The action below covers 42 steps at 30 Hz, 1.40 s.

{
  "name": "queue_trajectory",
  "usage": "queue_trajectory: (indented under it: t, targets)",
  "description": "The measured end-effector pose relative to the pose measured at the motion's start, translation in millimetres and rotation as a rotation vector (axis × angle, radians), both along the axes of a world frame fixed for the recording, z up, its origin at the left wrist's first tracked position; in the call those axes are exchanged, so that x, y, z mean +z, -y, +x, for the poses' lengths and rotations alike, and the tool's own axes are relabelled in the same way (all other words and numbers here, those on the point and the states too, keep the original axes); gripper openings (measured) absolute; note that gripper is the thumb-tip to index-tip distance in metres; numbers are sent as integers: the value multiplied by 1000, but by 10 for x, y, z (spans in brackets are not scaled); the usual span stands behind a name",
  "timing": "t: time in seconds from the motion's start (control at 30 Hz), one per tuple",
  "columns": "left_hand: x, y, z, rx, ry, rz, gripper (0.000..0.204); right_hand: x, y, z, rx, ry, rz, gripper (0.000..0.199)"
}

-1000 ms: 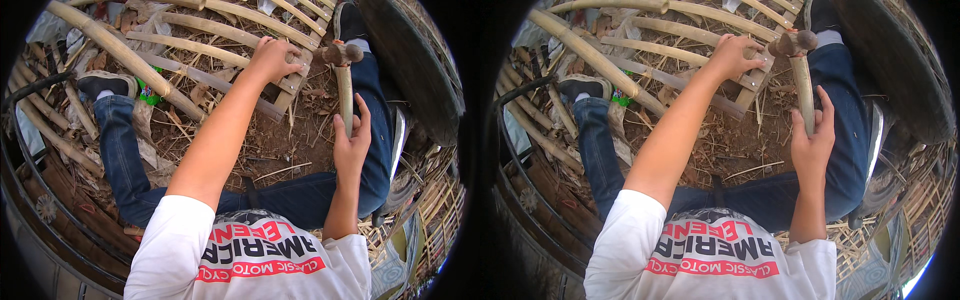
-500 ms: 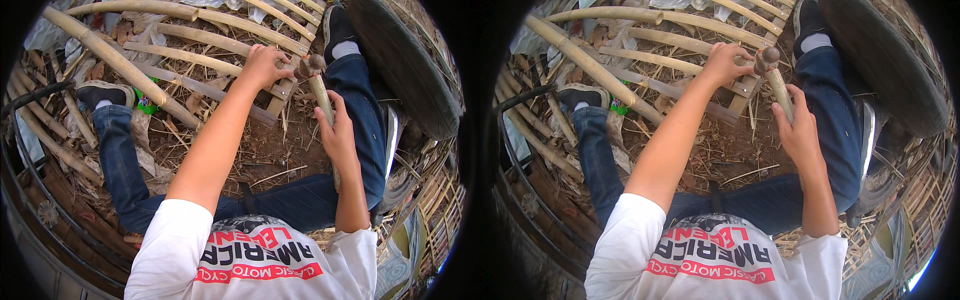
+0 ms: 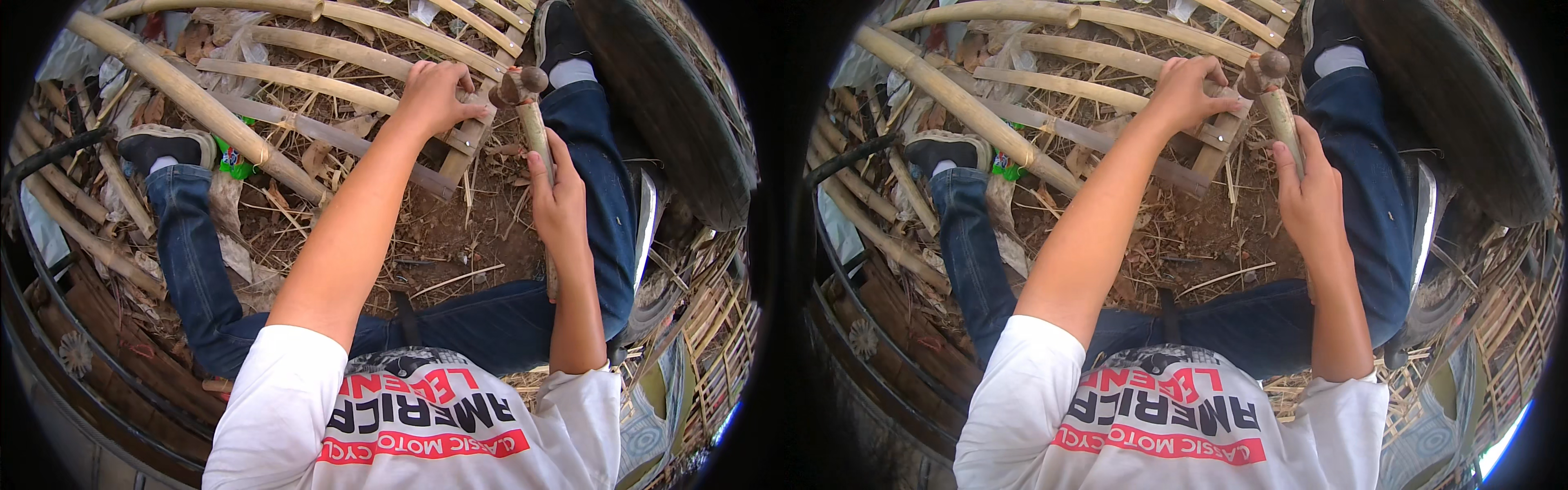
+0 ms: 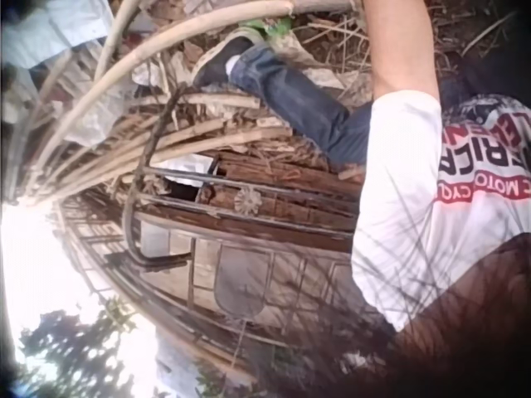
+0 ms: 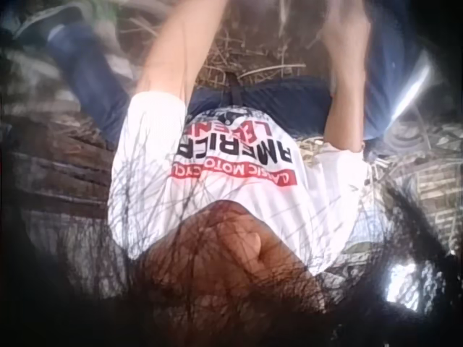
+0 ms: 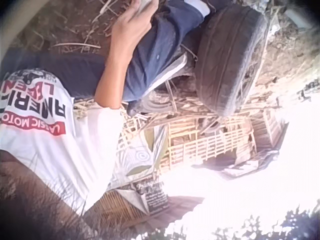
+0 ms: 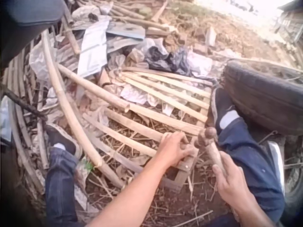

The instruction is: The person constructs a bamboo lattice by hammering nails into bamboo strips and tapping a wooden piece to fit into the structure.

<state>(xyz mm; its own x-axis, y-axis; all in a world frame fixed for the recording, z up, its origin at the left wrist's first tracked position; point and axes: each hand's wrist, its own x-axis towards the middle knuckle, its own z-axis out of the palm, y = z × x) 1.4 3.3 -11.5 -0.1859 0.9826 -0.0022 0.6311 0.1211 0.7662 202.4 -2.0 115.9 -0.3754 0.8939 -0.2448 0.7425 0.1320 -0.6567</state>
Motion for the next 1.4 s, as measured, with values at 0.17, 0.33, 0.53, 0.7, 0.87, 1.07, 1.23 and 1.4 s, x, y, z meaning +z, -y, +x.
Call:
queue_trajectory:
  t: [0.17, 0.33, 0.53, 0.7, 0.87, 1.07, 1.23, 1.4]
  targets:
    - [-24, 9, 3, 12, 10, 19, 46, 227, 23, -60, -106, -220, 102, 39]
    - [-59, -20, -4, 19, -9, -2, 46, -23, 39, -80, 86, 47, 57, 39]
    - [-55, -24, 4, -23, 2, 17, 50, 220, 48, -66, -11, -76, 49, 38]
    - [-50, -8, -5, -1, -39, -5, 50, 127, -29, -39, 9, 40, -5, 41]
    - [-62, 5, 19, 15, -47, -2, 49, 78, 24, -34, 21, 34, -54, 41]
    - [-80, -28, 18, -16, 8, -2, 49, 83, 40, -60, -46, -41, 68, 40]
    - [-46, 9, 21, 7, -58, -13, 50, -11, 80, -17, 24, 25, 6, 39]
    - [-100, -17, 0, -29, -24, 14, 50, 204, 72, -124, -78, -135, 129, 38]
